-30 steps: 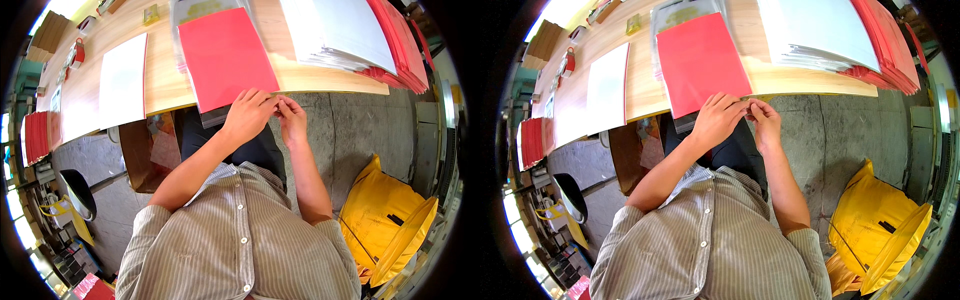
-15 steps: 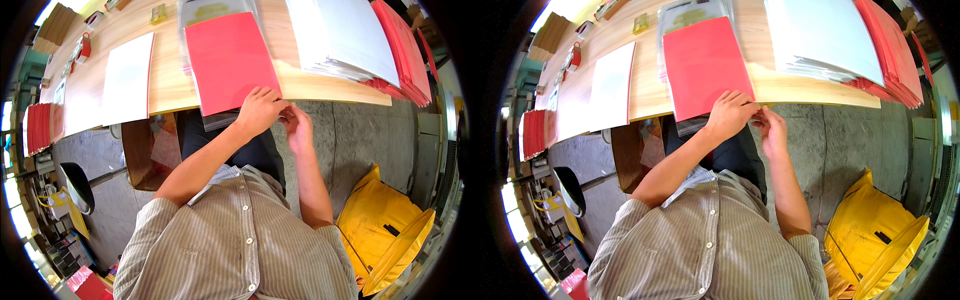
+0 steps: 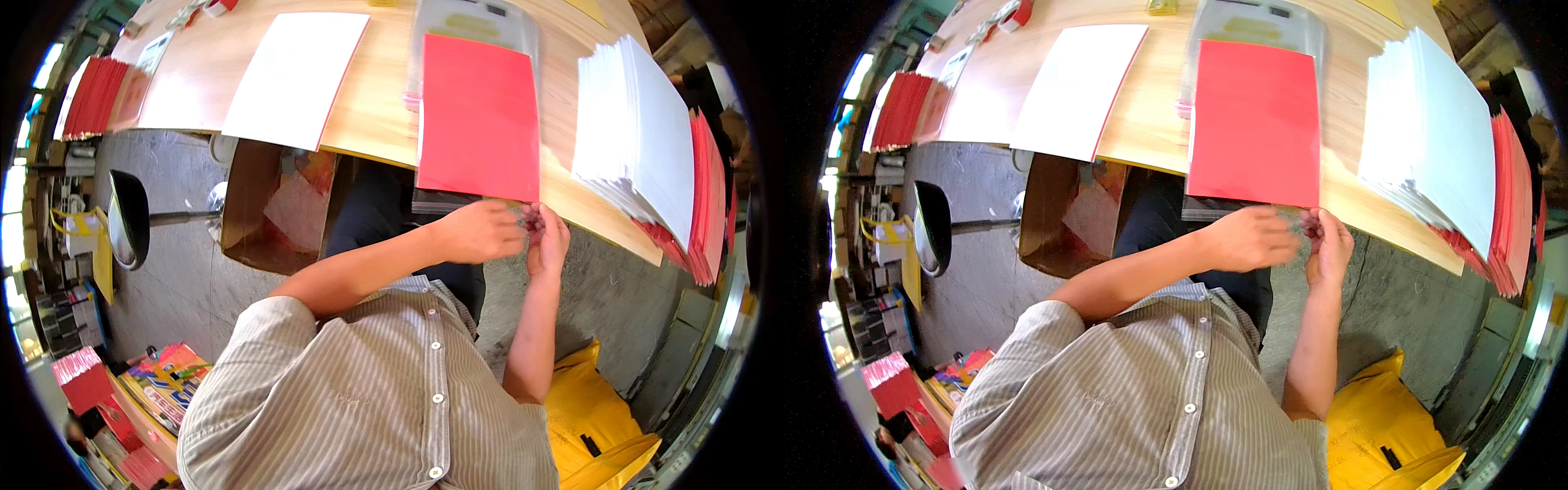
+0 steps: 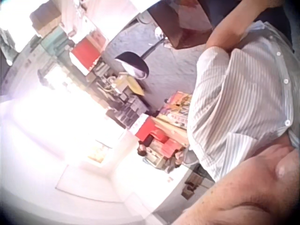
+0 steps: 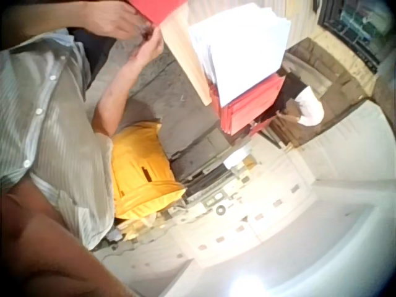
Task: The person inserts white sheets of paper and red folders into clear plastic sleeves and places them on a stack. The process is repetitive, involving picking, inserting, and stacking materials.
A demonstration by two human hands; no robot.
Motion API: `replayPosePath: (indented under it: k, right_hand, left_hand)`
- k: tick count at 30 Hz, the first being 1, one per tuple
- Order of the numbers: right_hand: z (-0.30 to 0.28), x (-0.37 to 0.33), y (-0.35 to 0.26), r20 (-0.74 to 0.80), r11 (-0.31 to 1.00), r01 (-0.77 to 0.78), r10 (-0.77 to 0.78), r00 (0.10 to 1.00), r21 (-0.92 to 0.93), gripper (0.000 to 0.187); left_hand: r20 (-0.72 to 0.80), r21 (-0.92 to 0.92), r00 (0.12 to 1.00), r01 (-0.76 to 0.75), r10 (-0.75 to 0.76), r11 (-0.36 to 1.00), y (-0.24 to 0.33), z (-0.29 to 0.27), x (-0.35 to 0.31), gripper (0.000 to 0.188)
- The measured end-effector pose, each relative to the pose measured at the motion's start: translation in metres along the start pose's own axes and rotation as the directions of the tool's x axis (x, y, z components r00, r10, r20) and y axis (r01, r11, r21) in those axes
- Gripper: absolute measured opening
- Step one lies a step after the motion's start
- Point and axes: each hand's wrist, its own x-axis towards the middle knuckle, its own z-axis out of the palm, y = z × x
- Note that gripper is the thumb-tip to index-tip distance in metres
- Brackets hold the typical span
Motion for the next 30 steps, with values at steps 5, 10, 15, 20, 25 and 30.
replayPosePath:
  k: [5, 10, 15, 20, 25, 30]
  right_hand:
    - [-0.005, 0.002, 0.002, 0.060, 0.999, 0.033, -0.032, 0.998, -0.009, 0.017]
    - [-0.013, 0.000, 0.006, 0.052, 0.999, 0.044, -0.044, 0.998, 0.018, 0.017]
    - [-0.012, 0.002, 0.001, 0.087, 0.999, 0.025, -0.023, 0.996, -0.026, 0.019]
    - [-0.011, 0.003, -0.005, 0.105, 0.994, 0.021, -0.010, 0.994, -0.106, 0.020]
    - [-0.023, 0.004, -0.006, 0.140, 0.981, 0.063, -0.037, 0.989, -0.184, 0.022]
    - [-0.044, 0.000, -0.002, 0.127, 0.933, 0.192, -0.160, 0.979, -0.303, 0.027]
  left_hand:
    - [0.293, -0.282, 0.900, 0.404, -0.323, 0.870, 0.012, -0.099, -0.132, 0.015]
    - [0.253, -0.074, 0.199, 0.980, -0.947, 0.186, 0.014, -0.149, -0.324, 0.005]
    - [0.036, -0.155, -0.043, 0.987, -0.998, -0.048, 0.009, -0.126, -0.454, 0.007]
    - [-0.001, 0.101, 0.064, 0.993, -0.998, 0.064, -0.004, -0.105, -0.528, 0.036]
    - [-0.272, 0.270, 0.299, 0.936, -0.915, 0.226, -0.018, -0.119, -0.516, 0.076]
    - [-0.052, 0.542, -0.091, 0.834, -0.995, -0.104, -0.018, -0.175, -0.489, 0.067]
